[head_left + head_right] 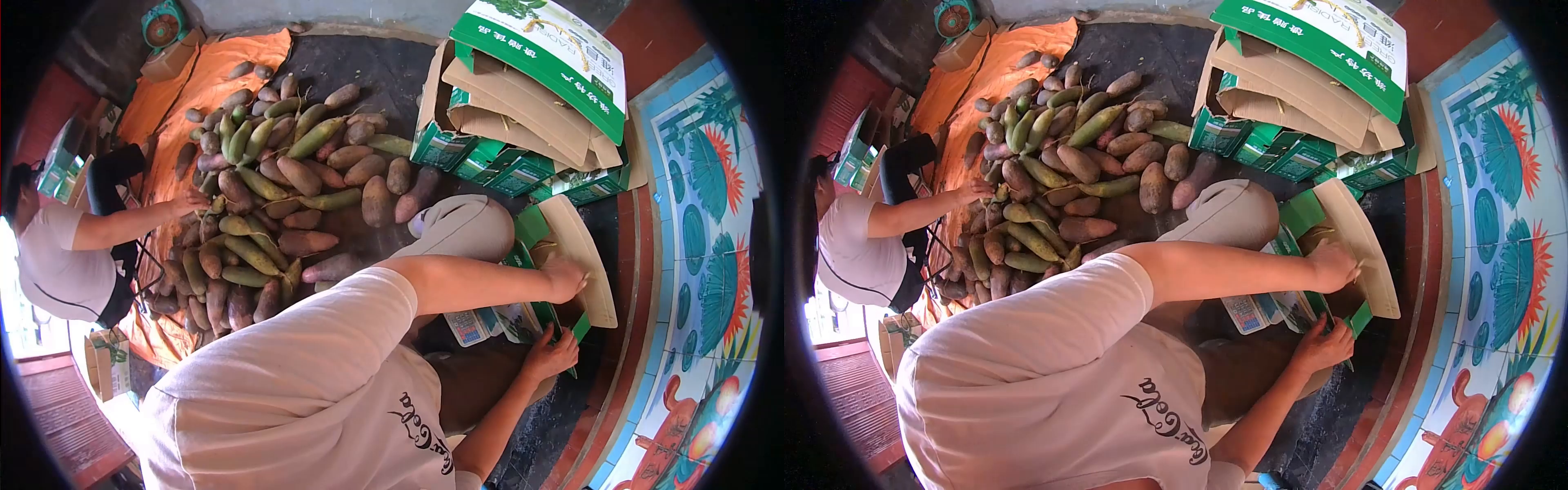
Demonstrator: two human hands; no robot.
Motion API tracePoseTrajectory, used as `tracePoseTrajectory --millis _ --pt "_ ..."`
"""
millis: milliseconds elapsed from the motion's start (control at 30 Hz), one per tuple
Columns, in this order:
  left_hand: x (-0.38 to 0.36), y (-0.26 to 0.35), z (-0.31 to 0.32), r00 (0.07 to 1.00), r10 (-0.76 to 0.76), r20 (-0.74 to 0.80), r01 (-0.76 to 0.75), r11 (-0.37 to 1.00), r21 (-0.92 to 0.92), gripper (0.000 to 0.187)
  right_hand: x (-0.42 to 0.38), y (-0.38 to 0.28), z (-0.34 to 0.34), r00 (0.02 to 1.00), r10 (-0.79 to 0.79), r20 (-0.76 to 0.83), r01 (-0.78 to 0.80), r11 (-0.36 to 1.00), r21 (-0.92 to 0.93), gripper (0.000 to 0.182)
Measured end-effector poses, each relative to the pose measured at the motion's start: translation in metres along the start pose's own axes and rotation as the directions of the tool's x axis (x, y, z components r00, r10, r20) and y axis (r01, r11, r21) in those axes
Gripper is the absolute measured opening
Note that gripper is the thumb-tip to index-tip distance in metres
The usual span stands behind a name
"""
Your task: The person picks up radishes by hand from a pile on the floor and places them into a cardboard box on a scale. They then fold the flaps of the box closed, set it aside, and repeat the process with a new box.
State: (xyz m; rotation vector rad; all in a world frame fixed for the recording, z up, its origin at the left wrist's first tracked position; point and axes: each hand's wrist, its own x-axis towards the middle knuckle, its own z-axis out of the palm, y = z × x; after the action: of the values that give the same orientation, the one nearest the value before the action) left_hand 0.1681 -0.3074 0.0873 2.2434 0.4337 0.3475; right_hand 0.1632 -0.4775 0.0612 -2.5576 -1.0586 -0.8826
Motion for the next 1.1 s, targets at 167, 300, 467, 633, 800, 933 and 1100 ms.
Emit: tracePoseTrajectory --millis 167,300,467,633,800,933,1100 --pt "-0.025 0.009 -0.025 0.967 0.242 0.079 -0.242 0.970 -0.010 0.030 0.000 0.002 0.005 1.000 -0.020 0.008 0.021 0.999 -0.029 0.029" --pt "-0.060 -0.002 -0.096 0.856 0.425 -0.295 -0.485 0.858 -0.171 0.020 0.001 0.002 0.005 1.000 -0.012 0.014 0.013 0.999 -0.040 0.030" --pt "-0.108 -0.101 -0.185 0.770 0.248 -0.588 -0.301 0.954 0.008 0.012 0.002 0.005 0.006 0.999 -0.033 0.017 0.034 0.998 -0.059 0.030" --pt "-0.207 -0.273 -0.201 0.854 -0.246 -0.458 0.360 0.915 0.181 0.018 0.003 0.007 0.007 0.999 -0.028 0.032 0.031 0.997 -0.070 0.030" --pt "-0.341 -0.373 -0.176 0.472 -0.880 -0.056 0.775 0.384 0.502 0.033 0.001 0.009 0.007 0.999 -0.037 0.028 0.039 0.995 -0.091 0.031" --pt "-0.407 -0.370 -0.167 0.283 -0.958 -0.047 0.632 0.149 0.760 0.035 0.003 0.007 0.008 0.999 -0.043 0.020 0.044 0.995 -0.090 0.031" --pt "-0.458 -0.371 -0.162 0.398 -0.915 -0.069 0.417 0.114 0.902 0.031 0.003 0.008 0.008 0.998 -0.038 0.059 0.045 0.991 -0.125 0.032"
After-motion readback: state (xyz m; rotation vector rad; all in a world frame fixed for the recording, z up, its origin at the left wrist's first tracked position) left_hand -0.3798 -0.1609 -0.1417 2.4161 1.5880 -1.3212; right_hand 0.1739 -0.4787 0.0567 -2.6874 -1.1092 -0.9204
